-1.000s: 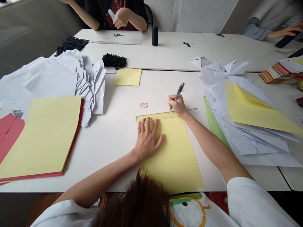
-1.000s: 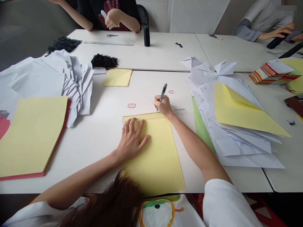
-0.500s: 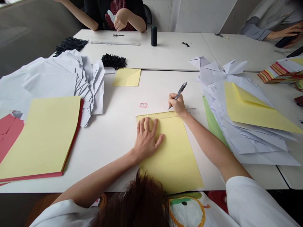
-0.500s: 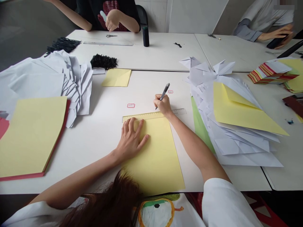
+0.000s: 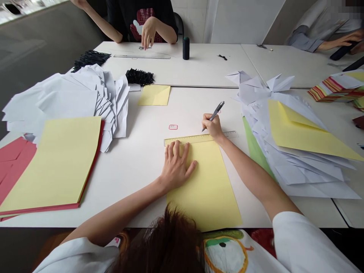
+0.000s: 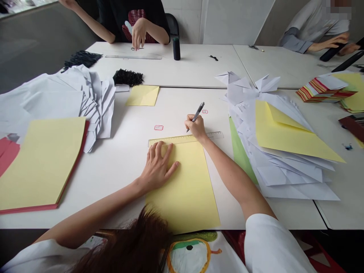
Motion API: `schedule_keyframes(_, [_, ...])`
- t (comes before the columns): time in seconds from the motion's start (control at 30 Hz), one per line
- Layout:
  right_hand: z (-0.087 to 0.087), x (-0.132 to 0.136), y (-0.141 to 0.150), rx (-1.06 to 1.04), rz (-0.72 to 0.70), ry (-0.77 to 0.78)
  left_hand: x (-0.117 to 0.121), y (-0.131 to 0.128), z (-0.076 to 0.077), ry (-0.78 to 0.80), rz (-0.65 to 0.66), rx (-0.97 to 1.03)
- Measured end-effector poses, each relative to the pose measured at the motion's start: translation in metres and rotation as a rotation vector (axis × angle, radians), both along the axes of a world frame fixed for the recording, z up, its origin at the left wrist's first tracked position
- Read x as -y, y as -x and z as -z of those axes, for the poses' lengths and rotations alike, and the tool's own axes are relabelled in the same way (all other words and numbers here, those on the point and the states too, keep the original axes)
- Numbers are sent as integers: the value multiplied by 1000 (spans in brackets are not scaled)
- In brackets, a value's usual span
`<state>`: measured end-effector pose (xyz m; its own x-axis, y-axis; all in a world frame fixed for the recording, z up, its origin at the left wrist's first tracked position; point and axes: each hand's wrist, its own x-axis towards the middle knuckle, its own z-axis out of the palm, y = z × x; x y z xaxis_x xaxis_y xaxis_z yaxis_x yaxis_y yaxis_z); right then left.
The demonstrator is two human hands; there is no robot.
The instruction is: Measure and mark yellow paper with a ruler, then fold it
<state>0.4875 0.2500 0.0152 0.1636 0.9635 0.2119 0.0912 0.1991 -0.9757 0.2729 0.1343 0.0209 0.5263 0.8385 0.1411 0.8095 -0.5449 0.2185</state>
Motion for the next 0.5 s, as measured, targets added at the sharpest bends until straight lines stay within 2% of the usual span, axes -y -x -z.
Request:
schedule_keyframes(0.33, [-2,8,10,-6,55,42,-7,19,-3,-3,85,-23])
schedule_keyframes(0.5, [-4,9,8,-24,1,61,-10,27,-4,3,115,-29])
